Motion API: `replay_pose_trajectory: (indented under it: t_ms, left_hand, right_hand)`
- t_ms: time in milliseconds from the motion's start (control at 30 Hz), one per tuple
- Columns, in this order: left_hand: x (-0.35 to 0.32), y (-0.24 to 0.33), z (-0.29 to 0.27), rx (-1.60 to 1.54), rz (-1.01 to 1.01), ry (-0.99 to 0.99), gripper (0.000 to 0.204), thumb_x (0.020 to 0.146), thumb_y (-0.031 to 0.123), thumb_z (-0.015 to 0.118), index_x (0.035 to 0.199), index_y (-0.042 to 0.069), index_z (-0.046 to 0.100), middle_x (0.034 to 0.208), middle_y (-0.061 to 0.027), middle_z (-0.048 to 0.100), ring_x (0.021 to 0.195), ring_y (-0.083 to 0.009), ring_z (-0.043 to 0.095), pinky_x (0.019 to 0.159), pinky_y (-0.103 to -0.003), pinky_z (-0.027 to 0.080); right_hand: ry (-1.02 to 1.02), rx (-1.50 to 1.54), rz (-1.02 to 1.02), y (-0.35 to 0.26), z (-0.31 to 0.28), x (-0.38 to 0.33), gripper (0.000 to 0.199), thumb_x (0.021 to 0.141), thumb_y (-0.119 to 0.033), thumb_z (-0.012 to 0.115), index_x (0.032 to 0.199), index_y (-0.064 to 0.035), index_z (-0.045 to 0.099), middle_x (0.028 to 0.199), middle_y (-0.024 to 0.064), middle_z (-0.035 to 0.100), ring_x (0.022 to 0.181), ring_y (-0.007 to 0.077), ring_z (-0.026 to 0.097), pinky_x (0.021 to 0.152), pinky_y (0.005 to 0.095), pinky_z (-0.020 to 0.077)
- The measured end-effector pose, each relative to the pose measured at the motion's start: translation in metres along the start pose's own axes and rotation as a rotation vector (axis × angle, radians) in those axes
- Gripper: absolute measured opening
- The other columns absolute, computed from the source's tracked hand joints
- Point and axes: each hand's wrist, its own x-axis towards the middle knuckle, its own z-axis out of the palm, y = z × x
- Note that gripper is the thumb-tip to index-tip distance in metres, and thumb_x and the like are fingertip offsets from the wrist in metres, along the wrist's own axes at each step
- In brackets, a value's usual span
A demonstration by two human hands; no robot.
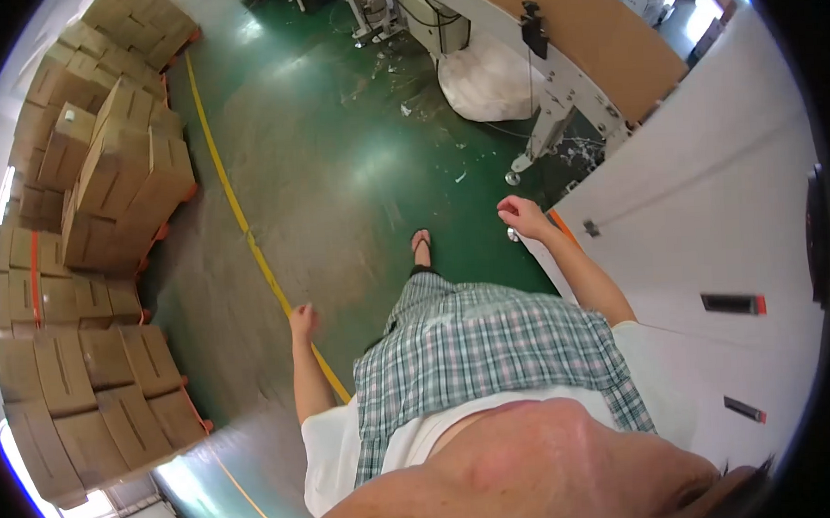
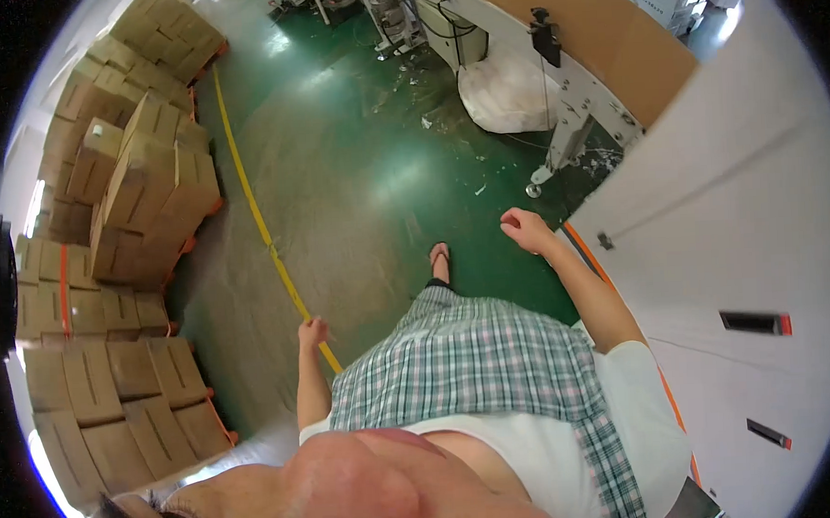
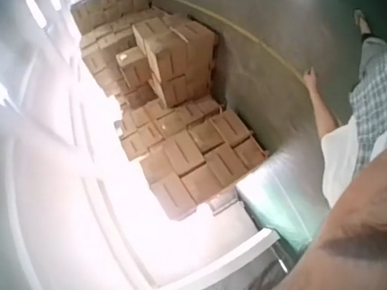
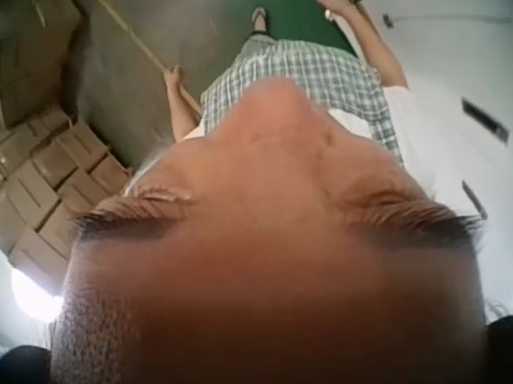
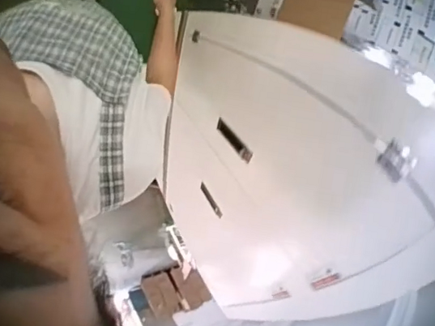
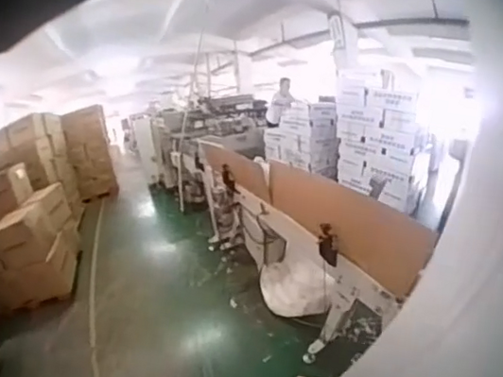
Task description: Stacking and aligning large sheets of paper or tissue from a processing machine in a paper mill.
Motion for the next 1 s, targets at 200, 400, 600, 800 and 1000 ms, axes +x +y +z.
replay_pose_trajectory:
  t_ms: [200, 400, 600, 800, 1000]
  left_hand:
    - [0.229, 0.282, 0.053, 0.121, 0.220, -0.012, 0.022, 0.081, 0.020, 0.052, 0.087, -0.001, 0.055, 0.071, -0.0061, 0.058, 0.060, -0.0136, 0.054, 0.050, -0.027, 0.043]
    - [0.355, 0.634, 0.199, 0.263, 0.938, 0.093, 0.041, 0.079, 0.036, 0.055, 0.096, -0.002, 0.057, 0.090, -0.0159, 0.061, 0.085, -0.0250, 0.058, 0.075, -0.033, 0.044]
    - [0.412, 0.827, 0.317, -0.129, 0.832, -0.244, 0.047, 0.085, 0.037, 0.049, 0.113, -0.001, 0.046, 0.104, -0.0089, 0.051, 0.095, -0.0170, 0.050, 0.070, -0.031, 0.048]
    - [0.486, 0.914, 0.334, -0.330, 0.644, -0.223, 0.053, 0.087, 0.037, 0.044, 0.123, -0.001, 0.035, 0.119, -0.0150, 0.043, 0.107, -0.0261, 0.047, 0.077, -0.038, 0.047]
    - [0.565, 1.000, 0.403, -0.561, 0.663, -0.238, 0.062, 0.086, 0.050, 0.038, 0.124, 0.002, 0.033, 0.123, -0.0116, 0.040, 0.108, -0.0257, 0.043, 0.078, -0.041, 0.045]
  right_hand:
    - [-0.088, 0.038, 0.224, 0.059, 0.026, 0.057, 0.025, 0.072, -0.022, 0.061, 0.087, -0.0017, 0.058, 0.078, 0.0110, 0.061, 0.070, 0.0188, 0.058, 0.063, 0.0314, 0.0465]
    - [0.216, 0.383, 0.676, 0.056, -0.002, 0.109, 0.023, 0.075, -0.014, 0.058, 0.094, -0.0006, 0.057, 0.077, 0.0113, 0.061, 0.072, 0.0187, 0.059, 0.065, 0.0284, 0.0470]
    - [0.158, 0.319, 0.479, 0.103, -0.054, 0.230, 0.017, 0.081, -0.007, 0.055, 0.096, -0.0004, 0.055, 0.087, 0.0111, 0.060, 0.078, 0.0199, 0.060, 0.068, 0.0299, 0.0477]
    - [0.064, 0.374, 0.486, 0.089, -0.135, 0.321, 0.024, 0.081, -0.008, 0.054, 0.104, -0.0008, 0.052, 0.092, 0.0120, 0.060, 0.084, 0.0236, 0.059, 0.072, 0.0323, 0.0474]
    - [0.015, 0.338, 0.826, 0.116, -0.130, 0.295, 0.029, 0.081, -0.007, 0.053, 0.109, -0.0016, 0.048, 0.098, 0.0151, 0.057, 0.090, 0.0273, 0.056, 0.076, 0.0364, 0.0459]
